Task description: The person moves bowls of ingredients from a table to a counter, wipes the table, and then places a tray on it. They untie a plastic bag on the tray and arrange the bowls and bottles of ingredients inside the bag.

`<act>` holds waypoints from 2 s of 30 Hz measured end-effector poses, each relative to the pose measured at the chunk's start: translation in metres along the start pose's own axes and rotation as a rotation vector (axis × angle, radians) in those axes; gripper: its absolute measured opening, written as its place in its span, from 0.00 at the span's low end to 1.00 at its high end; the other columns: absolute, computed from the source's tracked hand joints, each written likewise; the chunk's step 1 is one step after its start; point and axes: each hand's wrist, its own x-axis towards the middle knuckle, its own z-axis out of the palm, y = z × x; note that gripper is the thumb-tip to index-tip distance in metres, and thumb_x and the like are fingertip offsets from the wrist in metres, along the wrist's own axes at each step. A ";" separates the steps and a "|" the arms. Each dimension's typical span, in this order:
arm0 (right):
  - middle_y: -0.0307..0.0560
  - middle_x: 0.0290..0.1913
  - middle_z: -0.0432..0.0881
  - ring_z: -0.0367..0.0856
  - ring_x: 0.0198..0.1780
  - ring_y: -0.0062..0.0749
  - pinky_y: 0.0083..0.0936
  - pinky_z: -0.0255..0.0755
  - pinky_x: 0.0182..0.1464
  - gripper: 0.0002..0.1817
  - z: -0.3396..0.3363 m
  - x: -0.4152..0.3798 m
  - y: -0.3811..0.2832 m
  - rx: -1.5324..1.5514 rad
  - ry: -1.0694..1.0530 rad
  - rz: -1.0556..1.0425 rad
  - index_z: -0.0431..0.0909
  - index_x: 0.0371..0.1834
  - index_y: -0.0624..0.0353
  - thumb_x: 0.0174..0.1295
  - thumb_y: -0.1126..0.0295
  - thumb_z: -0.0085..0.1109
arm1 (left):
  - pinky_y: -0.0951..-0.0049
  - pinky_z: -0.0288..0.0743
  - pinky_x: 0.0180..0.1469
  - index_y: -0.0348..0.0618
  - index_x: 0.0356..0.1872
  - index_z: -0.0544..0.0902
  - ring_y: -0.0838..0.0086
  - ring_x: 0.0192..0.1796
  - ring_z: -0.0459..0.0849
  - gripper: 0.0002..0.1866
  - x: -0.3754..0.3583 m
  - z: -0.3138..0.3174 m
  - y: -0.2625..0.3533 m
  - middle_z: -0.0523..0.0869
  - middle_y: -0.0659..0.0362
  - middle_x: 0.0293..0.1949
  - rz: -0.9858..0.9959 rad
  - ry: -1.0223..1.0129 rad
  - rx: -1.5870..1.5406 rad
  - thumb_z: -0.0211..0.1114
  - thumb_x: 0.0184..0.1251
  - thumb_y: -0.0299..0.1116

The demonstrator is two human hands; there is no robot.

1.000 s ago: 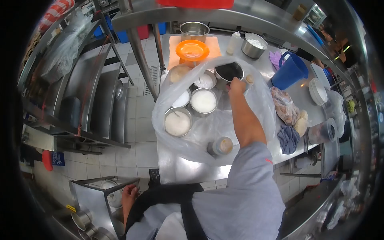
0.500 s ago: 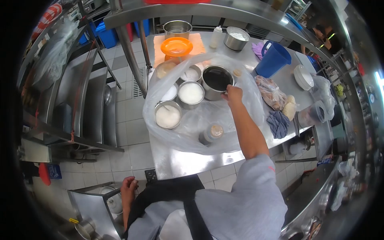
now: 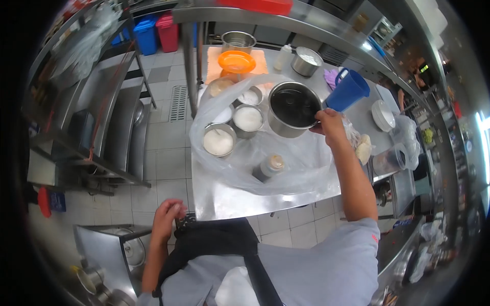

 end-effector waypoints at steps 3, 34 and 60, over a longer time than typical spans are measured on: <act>0.48 0.31 0.79 0.82 0.31 0.35 0.34 0.84 0.37 0.07 0.021 -0.014 -0.024 0.007 -0.097 -0.061 0.75 0.33 0.67 0.56 0.73 0.53 | 0.75 0.74 0.47 0.35 0.49 0.78 0.76 0.40 0.80 0.13 0.019 0.026 0.042 0.84 0.56 0.40 0.145 -0.135 -0.075 0.57 0.70 0.33; 0.30 0.21 0.68 0.64 0.22 0.13 0.17 0.61 0.25 0.11 0.604 -0.470 0.137 -0.308 -1.524 -0.189 0.67 0.20 0.55 0.59 0.75 0.55 | 0.79 0.74 0.38 0.39 0.38 0.76 0.79 0.31 0.78 0.08 -0.293 -0.251 -0.146 0.81 0.60 0.30 0.199 1.192 -0.725 0.53 0.72 0.33; 0.35 0.23 0.66 0.69 0.25 0.18 0.29 0.82 0.34 0.12 0.666 -0.646 0.173 -0.438 -1.627 -0.151 0.62 0.20 0.56 0.59 0.76 0.53 | 0.73 0.72 0.41 0.40 0.52 0.73 0.76 0.35 0.76 0.19 -0.376 -0.279 -0.213 0.79 0.60 0.36 0.661 1.637 -1.451 0.51 0.73 0.45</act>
